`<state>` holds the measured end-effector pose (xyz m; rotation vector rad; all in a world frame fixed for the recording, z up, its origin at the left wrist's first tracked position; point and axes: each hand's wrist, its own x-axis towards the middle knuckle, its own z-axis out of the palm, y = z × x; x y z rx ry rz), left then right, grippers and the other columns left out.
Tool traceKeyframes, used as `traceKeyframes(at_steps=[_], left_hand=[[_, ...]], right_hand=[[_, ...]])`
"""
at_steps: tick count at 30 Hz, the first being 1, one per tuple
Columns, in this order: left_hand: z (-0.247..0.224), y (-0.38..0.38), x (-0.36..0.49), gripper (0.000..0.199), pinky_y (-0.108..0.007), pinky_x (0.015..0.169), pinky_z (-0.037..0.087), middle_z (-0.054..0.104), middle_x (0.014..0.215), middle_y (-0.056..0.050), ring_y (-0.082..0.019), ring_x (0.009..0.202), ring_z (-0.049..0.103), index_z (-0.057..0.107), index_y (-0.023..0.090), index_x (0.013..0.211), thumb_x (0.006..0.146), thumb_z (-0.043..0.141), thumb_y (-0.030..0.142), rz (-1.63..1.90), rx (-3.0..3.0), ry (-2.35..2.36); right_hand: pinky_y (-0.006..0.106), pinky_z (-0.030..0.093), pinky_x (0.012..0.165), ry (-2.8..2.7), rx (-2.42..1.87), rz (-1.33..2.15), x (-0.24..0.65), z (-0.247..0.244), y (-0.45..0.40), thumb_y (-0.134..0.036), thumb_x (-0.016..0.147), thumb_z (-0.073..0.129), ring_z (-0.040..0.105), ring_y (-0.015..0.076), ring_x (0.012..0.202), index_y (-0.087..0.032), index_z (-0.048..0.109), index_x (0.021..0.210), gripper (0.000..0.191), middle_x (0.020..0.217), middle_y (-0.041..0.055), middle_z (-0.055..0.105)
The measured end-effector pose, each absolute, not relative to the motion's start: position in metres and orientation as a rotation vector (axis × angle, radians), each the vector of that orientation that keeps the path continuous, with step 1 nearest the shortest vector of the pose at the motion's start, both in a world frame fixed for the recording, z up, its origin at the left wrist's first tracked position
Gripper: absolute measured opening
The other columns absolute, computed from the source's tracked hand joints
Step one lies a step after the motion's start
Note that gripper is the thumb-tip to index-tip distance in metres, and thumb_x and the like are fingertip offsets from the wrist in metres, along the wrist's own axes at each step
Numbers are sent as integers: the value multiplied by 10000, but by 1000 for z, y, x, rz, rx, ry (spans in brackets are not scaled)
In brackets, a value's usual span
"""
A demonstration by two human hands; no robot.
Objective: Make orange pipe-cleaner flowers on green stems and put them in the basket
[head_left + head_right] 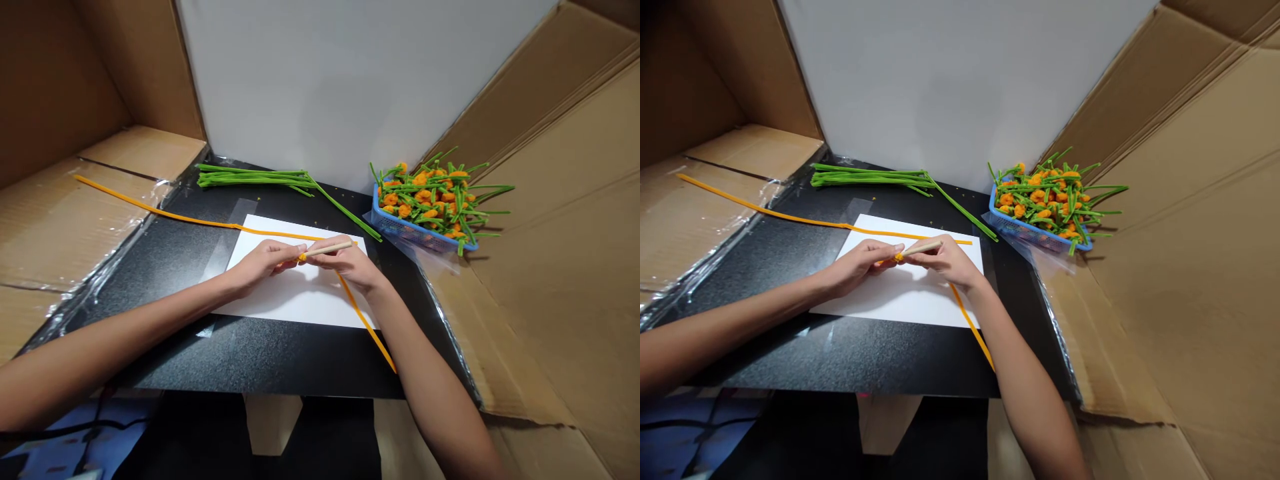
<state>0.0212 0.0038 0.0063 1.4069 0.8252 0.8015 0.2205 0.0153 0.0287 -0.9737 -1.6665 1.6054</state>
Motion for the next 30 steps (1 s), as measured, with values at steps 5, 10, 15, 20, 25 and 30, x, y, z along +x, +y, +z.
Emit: traceKeyframes(at_steps=[5,10,15,20,25,30], left_hand=[[11,8,9,509,-267,520,197,307,528,53,-88,497,285,475,169,573,972,468,485,688,1984,791],[7,13,1,439,-291,525,194,534,549,1,-106,475,414,617,167,678,1007,449,405,521,2827,830],[5,14,6,413,-294,526,191,656,653,-70,-169,520,544,676,170,859,1039,403,423,378,2949,1418],[5,12,10,409,-280,551,238,705,754,-83,-204,589,577,660,181,923,1027,395,475,463,2476,1785],[7,19,8,530,-268,559,294,528,586,-7,-152,563,472,463,192,641,1019,289,521,895,1923,1454],[17,20,0,638,-276,507,233,389,487,22,-116,457,317,416,195,552,1003,236,609,738,1893,1155]], right_hand=[[243,332,575,-1841,-1055,1699,229,30,18,-389,759,792,472,102,617,-155,780,779,235,711,17,669],[248,290,529,-1889,-1281,1691,227,32,15,-348,791,727,396,88,530,-125,766,777,226,563,-27,555],[290,441,682,-1910,-1367,876,205,35,-2,-212,844,635,627,165,726,-161,785,839,158,832,62,760],[331,513,780,-1817,-1278,619,184,25,-18,-213,876,627,697,199,828,-190,787,951,179,966,71,792],[277,502,605,-1547,-1282,996,182,9,-9,-283,821,676,640,148,628,-151,750,878,162,809,54,747],[239,261,464,-1543,-1351,1295,200,12,8,-560,776,716,356,81,462,-143,682,671,431,494,-51,444]])
